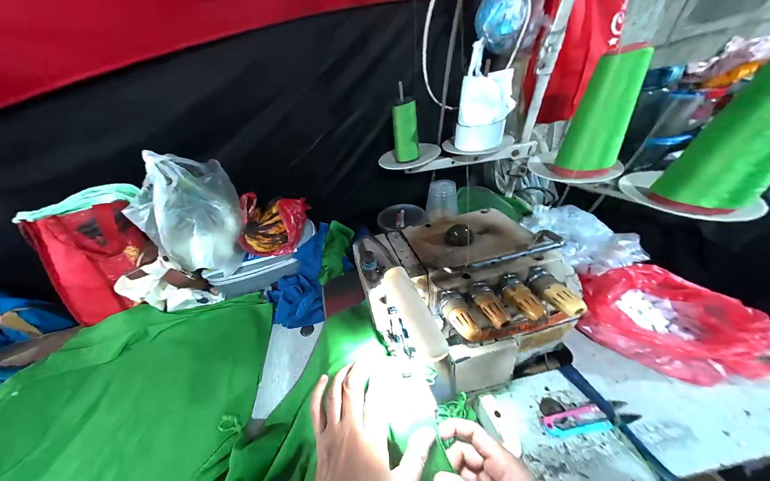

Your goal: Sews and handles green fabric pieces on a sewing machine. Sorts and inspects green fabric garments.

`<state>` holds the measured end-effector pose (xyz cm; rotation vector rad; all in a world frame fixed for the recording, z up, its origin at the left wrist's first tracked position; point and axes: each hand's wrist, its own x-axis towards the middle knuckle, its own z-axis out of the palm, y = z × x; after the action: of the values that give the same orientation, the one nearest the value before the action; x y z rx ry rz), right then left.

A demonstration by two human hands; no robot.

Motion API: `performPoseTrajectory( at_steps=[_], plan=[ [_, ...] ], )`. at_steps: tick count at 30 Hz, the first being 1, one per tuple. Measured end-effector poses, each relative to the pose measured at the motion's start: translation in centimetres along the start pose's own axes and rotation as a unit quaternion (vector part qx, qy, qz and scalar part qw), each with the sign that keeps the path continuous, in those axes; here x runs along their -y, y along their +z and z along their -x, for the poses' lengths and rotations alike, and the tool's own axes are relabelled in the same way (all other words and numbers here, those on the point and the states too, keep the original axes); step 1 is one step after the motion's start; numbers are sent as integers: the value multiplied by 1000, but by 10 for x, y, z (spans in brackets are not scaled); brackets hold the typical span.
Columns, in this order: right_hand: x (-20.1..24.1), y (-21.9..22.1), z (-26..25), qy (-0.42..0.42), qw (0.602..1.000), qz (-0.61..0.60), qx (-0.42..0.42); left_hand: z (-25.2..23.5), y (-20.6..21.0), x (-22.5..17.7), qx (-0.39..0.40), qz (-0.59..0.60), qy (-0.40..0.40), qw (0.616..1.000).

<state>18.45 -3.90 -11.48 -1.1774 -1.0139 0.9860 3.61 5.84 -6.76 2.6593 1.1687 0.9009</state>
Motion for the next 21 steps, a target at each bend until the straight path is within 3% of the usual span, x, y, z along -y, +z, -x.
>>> performPoseTrajectory(
  at_steps=[5,10,14,17,21],
  plan=[
    [-3,-2,8,-2,1000,-21,-3,10,10,-4,-11,-27,-18,999],
    [4,11,1,-25,997,-11,-65,-12,8,11,-15,7,-7,1000],
    [4,12,-7,-46,996,22,-74,-32,12,50,3,141,26,990],
    [4,6,-3,-50,996,38,-69,-19,-3,70,25,216,-31,976],
    [7,-9,15,-14,997,71,-27,35,-26,98,83,57,-97,990]
  ],
)
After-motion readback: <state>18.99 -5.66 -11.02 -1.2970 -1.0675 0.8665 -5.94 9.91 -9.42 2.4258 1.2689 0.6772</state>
